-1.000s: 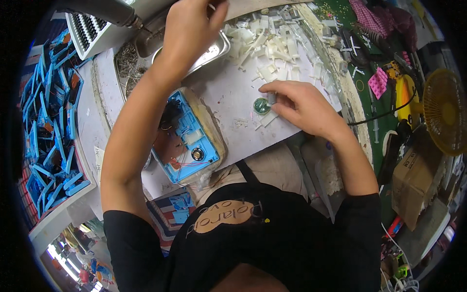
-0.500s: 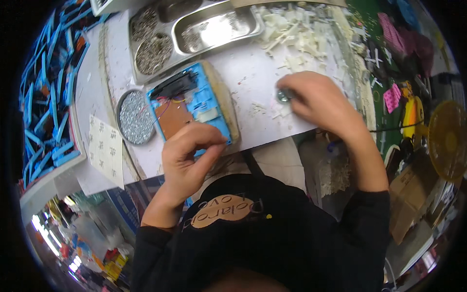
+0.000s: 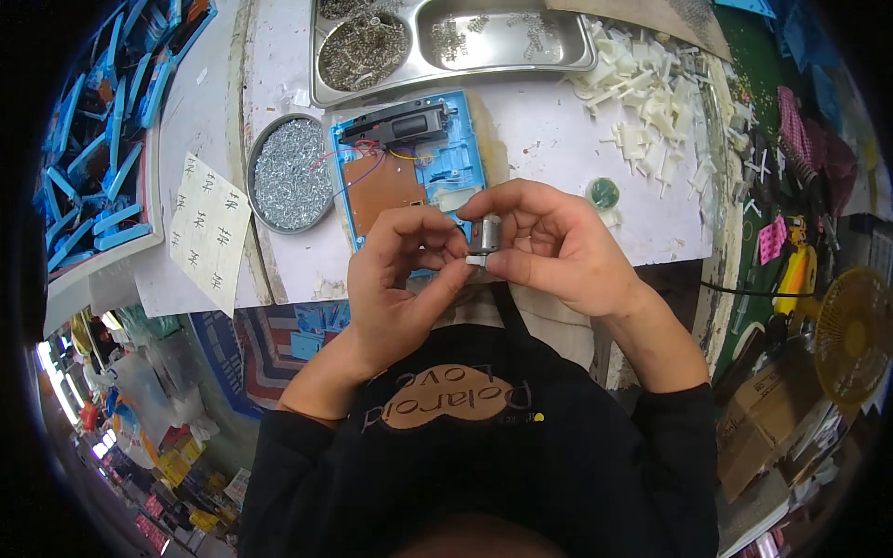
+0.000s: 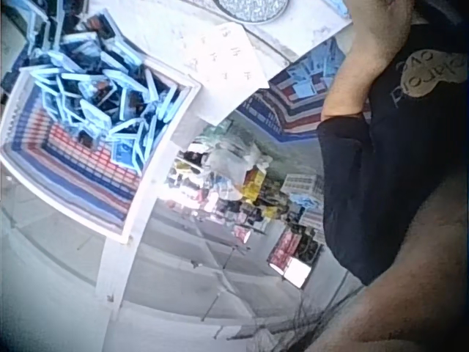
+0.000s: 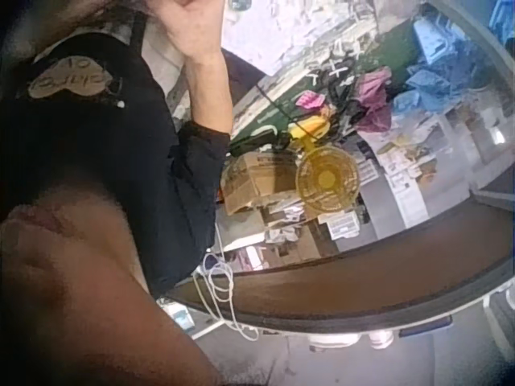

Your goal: Assembling a light blue electronic device by connecting internal components and soldering wires.

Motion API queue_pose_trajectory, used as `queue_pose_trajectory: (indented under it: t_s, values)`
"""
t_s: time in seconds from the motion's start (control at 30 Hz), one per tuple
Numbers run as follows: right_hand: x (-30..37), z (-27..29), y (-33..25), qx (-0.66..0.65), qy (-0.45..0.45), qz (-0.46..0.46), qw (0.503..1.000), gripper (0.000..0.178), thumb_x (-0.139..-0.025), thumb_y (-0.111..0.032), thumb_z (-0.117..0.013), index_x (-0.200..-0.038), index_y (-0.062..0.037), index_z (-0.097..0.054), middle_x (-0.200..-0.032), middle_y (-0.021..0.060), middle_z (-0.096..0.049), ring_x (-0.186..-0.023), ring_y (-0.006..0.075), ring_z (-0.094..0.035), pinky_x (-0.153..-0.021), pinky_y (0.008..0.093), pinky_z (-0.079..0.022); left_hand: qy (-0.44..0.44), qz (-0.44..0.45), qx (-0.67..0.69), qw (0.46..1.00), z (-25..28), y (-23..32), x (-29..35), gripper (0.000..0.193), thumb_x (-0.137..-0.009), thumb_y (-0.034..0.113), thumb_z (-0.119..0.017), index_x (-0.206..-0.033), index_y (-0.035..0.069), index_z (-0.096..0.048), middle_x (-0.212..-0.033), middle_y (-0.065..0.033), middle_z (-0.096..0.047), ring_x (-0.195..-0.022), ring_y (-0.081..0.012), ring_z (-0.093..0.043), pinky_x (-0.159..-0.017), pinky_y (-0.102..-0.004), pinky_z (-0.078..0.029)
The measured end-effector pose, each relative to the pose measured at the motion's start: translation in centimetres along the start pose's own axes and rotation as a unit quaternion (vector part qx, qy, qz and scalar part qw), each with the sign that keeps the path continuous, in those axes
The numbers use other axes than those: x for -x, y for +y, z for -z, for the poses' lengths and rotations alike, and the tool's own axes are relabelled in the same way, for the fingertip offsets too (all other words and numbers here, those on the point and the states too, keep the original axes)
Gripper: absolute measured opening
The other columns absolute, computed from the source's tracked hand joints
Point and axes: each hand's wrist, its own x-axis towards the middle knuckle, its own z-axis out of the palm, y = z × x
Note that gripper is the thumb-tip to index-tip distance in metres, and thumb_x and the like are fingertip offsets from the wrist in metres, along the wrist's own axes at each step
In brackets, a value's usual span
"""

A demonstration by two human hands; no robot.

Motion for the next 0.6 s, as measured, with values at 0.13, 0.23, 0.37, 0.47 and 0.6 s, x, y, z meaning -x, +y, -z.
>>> queue_pose_trajectory:
  t_s: [0.13,0.23,0.37,0.47,0.6]
  values:
    - [-0.2,-0.1,-0.2,0.015,0.002,-0.025,1.0,0.046,-0.089,0.0,-0.073,-0.133,0.0017,-0.061,-0.081,-0.0063,-0.053,-0.068,-0.001,-0.046,-0.059,0.017,-0.035,-0.004,-0.011,-0.002,1.0,0.2,-0.2,0.0,0.036,-0.088,-0.003,-0.074,-0.12,0.001,-0.057,-0.097,-0.0087,-0.07,-0.086,-0.0152,-0.072,-0.076,-0.0282,-0.06]
    - [0.0,-0.3,-0.6,0.057,0.015,-0.037,0.998,0.045,-0.089,-0.001,-0.073,-0.133,0.0006,-0.061,-0.081,-0.0047,-0.056,-0.068,0.0003,-0.047,-0.06,0.0192,-0.037,0.004,-0.022,0.0,1.0,0.1,-0.6,0.1,0.036,-0.088,-0.003,-0.074,-0.12,0.001,-0.058,-0.098,-0.009,-0.07,-0.087,-0.0155,-0.072,-0.077,-0.0287,-0.06]
    - [0.0,-0.8,0.3,0.249,0.036,0.145,0.957,0.049,-0.087,-0.002,-0.076,-0.133,-0.0001,-0.061,-0.087,0.0015,-0.065,-0.071,0.0059,-0.054,-0.064,0.0244,-0.044,0.013,-0.019,0.02,1.0,0.1,-0.5,0.2,0.033,-0.088,-0.004,-0.075,-0.117,0.001,-0.06,-0.097,-0.0096,-0.069,-0.087,-0.017,-0.072,-0.077,-0.0296,-0.06]
    - [-0.6,0.2,1.0,0.422,0.013,0.338,0.841,0.054,-0.083,-0.005,-0.081,-0.133,-0.001,-0.062,-0.094,0.0072,-0.07,-0.076,0.01,-0.059,-0.068,0.0274,-0.048,0.01,-0.092,-0.057,0.994,0.5,-0.6,-0.2,0.034,-0.085,-0.007,-0.075,-0.114,0.001,-0.061,-0.097,-0.0114,-0.07,-0.086,-0.0221,-0.072,-0.075,-0.0324,-0.059]
    - [-0.7,-0.4,-1.2,0.313,0.05,0.188,0.93,0.048,-0.078,-0.012,-0.087,-0.121,-0.0034,-0.067,-0.086,0.0082,-0.07,-0.069,0.0183,-0.063,-0.063,0.0295,-0.049,-0.001,-0.241,-0.21,0.947,1.7,-0.7,-0.8,0.034,-0.082,-0.01,-0.075,-0.111,0.002,-0.061,-0.098,-0.0143,-0.072,-0.086,-0.0273,-0.072,-0.076,-0.0339,-0.057]
